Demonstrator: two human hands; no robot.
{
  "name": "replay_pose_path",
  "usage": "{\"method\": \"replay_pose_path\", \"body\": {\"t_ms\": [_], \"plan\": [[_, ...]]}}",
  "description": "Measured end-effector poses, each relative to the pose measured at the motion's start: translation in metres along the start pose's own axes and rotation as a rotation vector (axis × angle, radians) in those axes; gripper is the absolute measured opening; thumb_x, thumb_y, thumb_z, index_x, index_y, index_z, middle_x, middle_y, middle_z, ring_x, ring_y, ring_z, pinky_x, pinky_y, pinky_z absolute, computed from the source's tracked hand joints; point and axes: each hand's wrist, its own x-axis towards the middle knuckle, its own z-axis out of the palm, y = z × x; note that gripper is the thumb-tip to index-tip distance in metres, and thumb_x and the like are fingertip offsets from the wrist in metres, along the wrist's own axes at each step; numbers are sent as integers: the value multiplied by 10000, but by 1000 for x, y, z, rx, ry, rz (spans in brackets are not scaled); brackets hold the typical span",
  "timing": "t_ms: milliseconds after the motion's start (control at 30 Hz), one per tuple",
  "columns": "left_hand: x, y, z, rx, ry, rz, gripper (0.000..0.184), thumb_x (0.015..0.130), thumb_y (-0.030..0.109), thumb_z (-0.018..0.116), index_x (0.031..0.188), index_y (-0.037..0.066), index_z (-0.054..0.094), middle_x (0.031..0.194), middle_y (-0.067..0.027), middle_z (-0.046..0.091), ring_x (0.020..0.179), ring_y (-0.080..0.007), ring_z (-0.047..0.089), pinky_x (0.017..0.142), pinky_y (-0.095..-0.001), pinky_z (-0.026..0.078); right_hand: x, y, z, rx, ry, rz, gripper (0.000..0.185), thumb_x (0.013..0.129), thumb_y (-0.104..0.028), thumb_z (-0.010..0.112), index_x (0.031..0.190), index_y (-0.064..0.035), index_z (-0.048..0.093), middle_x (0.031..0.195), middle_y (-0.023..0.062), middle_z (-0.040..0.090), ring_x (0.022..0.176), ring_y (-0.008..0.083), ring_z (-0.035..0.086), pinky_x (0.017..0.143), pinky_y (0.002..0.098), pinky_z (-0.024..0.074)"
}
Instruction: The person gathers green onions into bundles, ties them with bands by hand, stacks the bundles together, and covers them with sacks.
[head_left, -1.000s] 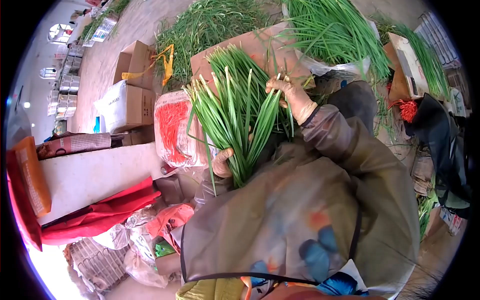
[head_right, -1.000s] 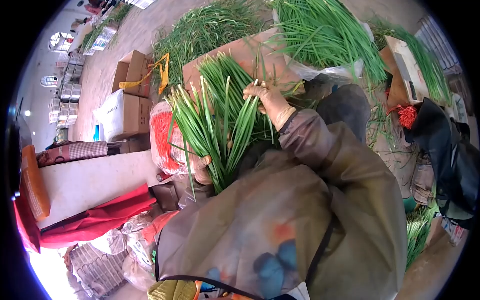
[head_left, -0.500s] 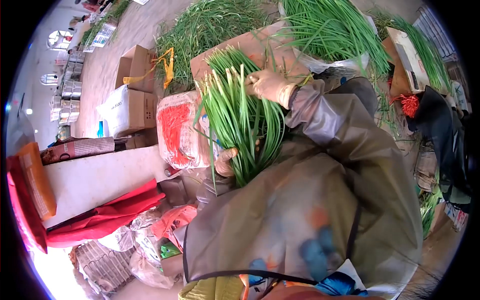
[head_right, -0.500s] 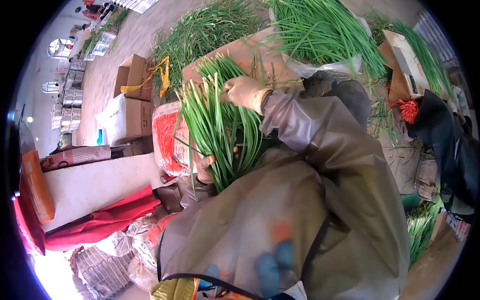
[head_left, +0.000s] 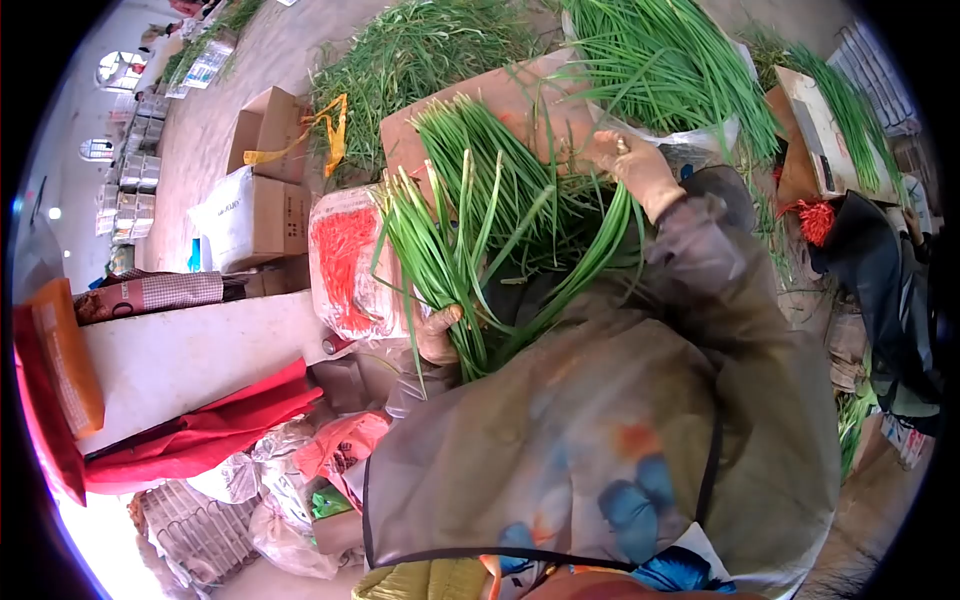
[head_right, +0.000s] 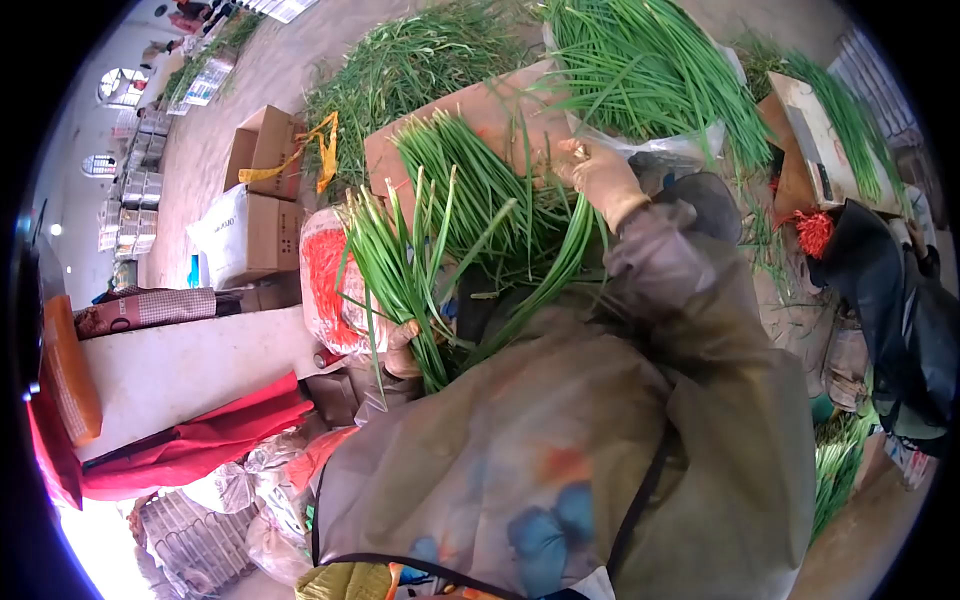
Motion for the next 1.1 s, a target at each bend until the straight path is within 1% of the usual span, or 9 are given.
{"method": "replay_pose_path", "body": {"t_ms": [100, 167, 300, 367, 500, 700, 767, 900, 1100], "plan": [[0, 11, 21, 116, -26, -12, 516, 631, 183, 745, 1044, -14, 508, 789, -105, 567, 580, -210, 538, 505, -321, 453, -28, -44, 27, 209, 11, -199, 309, 775, -191, 669, 1006, 0, 594, 833, 6, 588, 643, 73, 513, 544, 216, 405], [1, 11, 21, 136, 15, -158, 494, 623, 217, 747, 1008, -6, 532, 771, -91, 569, 617, -203, 544, 562, -322, 459, -33, -58, 48, 187, -134, 48, 227, 790, -93, 646, 1012, -63, 613, 722, -34, 548, 581, 33, 427, 502, 171, 344], [7, 8, 19, 224, -73, -211, 414, 644, 141, 721, 1003, -7, 576, 861, -102, 623, 734, -216, 595, 667, -310, 489, -8, -31, 78, 217, -303, 213, 367, 727, -397, 709, 883, -75, 625, 782, -32, 555, 649, 86, 447, 587, 234, 378], [4, -2, 15, 169, -69, -254, 406, 634, 95, 728, 1006, -1, 595, 895, -98, 641, 785, -216, 608, 715, -328, 493, -5, -38, 88, 165, -326, 198, 366, 743, -413, 689, 882, -78, 639, 769, -41, 547, 643, 93, 431, 598, 245, 367], [8, -3, 10, 274, -160, -182, 378, 641, 84, 717, 993, -3, 610, 916, -104, 647, 821, -219, 612, 762, -336, 488, 4, -34, 96, 203, -378, 252, 242, 761, -293, 672, 868, -76, 661, 808, -38, 604, 717, 101, 486, 656, 240, 378], [7, -1, 26, 119, -102, -195, 560, 654, 126, 711, 1161, -15, 518, 1067, -129, 598, 956, -247, 576, 871, -354, 441, 3, -4, 83, 331, -285, -64, 219, 810, -272, 581, 786, -58, 619, 791, 3, 588, 752, 100, 531, 730, 242, 399], [9, 15, 59, 163, -139, -118, 677, 621, 167, 728, 1217, -19, 467, 1169, -131, 543, 1075, -248, 510, 957, -360, 371, -12, -25, 79, 879, -251, 199, 145, 785, -187, 601, 783, -43, 610, 726, 18, 577, 642, 105, 532, 586, 217, 424], [7, 20, 61, -14, -64, -242, 779, 563, 219, 746, 1234, -30, 439, 1215, -129, 506, 1167, -257, 430, 1031, -379, 285, 9, -14, 61, 370, -207, 52, 128, 756, -102, 677, 823, -23, 603, 698, -3, 570, 605, 90, 528, 549, 202, 414], [10, 3, 50, -58, -60, -213, 734, 566, 186, 748, 1211, -13, 459, 1194, -147, 520, 1125, -296, 472, 1022, -413, 319, 8, 11, 65, 572, -56, 141, 117, 758, -87, 678, 844, -40, 615, 695, 3, 577, 627, 115, 551, 558, 227, 430]]}}
